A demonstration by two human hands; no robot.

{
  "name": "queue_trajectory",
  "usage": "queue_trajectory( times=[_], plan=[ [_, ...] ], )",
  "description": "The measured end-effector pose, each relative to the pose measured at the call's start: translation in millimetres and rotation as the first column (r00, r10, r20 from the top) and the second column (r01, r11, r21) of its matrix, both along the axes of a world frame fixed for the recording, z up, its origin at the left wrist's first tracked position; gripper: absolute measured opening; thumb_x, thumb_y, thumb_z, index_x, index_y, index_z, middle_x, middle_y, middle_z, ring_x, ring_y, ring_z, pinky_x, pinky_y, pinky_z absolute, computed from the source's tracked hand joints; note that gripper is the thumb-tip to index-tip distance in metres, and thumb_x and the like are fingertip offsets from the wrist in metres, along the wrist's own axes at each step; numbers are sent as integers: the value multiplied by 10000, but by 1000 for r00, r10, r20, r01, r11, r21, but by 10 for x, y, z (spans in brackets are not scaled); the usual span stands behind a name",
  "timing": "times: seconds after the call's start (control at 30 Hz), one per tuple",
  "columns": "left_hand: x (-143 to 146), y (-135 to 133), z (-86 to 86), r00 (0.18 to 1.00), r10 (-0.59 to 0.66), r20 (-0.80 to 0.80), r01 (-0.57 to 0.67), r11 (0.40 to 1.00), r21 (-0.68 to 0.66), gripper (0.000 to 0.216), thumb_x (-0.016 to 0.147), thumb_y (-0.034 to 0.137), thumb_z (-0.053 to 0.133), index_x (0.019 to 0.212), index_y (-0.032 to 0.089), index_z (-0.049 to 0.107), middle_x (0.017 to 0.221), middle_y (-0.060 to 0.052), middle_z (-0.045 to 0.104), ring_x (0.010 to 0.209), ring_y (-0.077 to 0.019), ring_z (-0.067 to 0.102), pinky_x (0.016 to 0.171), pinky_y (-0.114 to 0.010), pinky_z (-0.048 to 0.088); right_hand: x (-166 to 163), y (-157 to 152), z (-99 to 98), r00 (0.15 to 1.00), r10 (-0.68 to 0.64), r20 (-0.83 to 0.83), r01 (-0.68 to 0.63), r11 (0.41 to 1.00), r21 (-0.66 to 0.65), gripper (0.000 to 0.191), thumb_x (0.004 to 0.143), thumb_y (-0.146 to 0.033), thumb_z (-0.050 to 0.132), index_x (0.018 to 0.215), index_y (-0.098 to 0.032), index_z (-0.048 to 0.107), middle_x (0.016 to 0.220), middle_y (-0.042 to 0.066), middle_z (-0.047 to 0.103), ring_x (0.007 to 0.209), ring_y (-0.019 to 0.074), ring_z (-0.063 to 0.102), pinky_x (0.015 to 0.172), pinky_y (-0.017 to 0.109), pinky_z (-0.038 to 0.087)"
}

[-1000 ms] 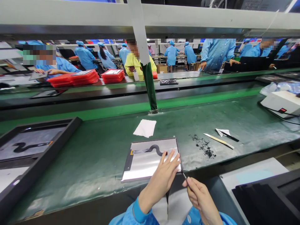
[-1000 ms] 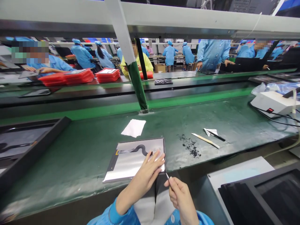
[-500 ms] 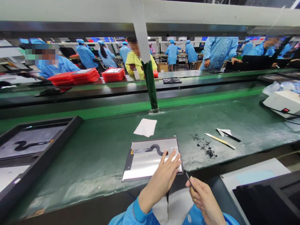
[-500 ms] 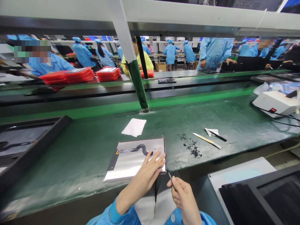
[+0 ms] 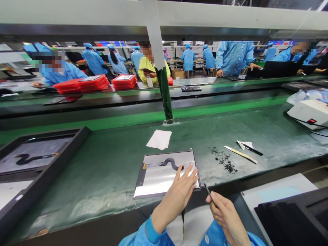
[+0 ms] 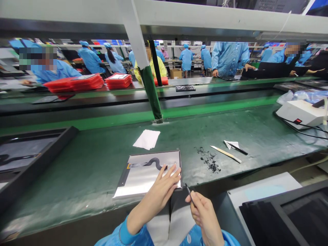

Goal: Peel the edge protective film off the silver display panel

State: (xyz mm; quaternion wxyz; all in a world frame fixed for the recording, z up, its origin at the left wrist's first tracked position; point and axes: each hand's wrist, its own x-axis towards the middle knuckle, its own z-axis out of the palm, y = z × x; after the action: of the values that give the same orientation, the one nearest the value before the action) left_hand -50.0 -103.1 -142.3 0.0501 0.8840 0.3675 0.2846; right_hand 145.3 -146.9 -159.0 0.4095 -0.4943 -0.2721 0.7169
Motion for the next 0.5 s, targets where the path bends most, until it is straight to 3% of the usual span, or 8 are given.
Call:
queue_trajectory(
  times=[0.13, 0.27, 0.37, 0.5],
  plan=[
    [-5, -10, 5, 1000, -6, -12, 6, 1000, 15, 334, 1026, 110, 411, 1353, 148, 470, 1413, -181, 578, 1441, -273, 369, 1167, -600, 322, 31, 20, -16, 1000, -3, -6, 3, 1000, 8, 618, 656, -734, 764, 769, -139, 643, 471, -134, 261, 424, 23, 115, 392, 182, 83],
    [-11, -10, -17, 999, -24, -32, 25, 999, 33, 476, 964, 231, 621, 1383, 115, 428, 1414, -220, 566, 1443, -312, 361, 1155, -632, 321, 47, 43, -1, 1000, -10, -11, 10, 1000, 16, 609, 668, -728, 761, 772, -141, 639, 476, -136, 258, 429, 21, 107, 397, 180, 78],
    [-2, -16, -25, 999, -13, -41, 16, 999, 51, 501, 926, 161, 655, 1377, 132, 439, 1407, -217, 573, 1434, -315, 380, 1158, -638, 316, 44, 49, 20, 1000, -3, -6, 3, 1000, 25, 607, 665, -735, 756, 767, -149, 638, 473, -135, 254, 427, 26, 111, 394, 179, 83],
    [34, -103, -32, 997, 40, -68, -33, 994, 101, 392, 930, 48, 545, 1316, 104, 502, 1367, -198, 613, 1398, -335, 443, 1136, -664, 344, 27, 2, 45, 1000, 26, 2, -27, 999, 33, 612, 675, -740, 744, 766, -144, 645, 472, -134, 251, 428, 24, 106, 398, 177, 86]
  ],
)
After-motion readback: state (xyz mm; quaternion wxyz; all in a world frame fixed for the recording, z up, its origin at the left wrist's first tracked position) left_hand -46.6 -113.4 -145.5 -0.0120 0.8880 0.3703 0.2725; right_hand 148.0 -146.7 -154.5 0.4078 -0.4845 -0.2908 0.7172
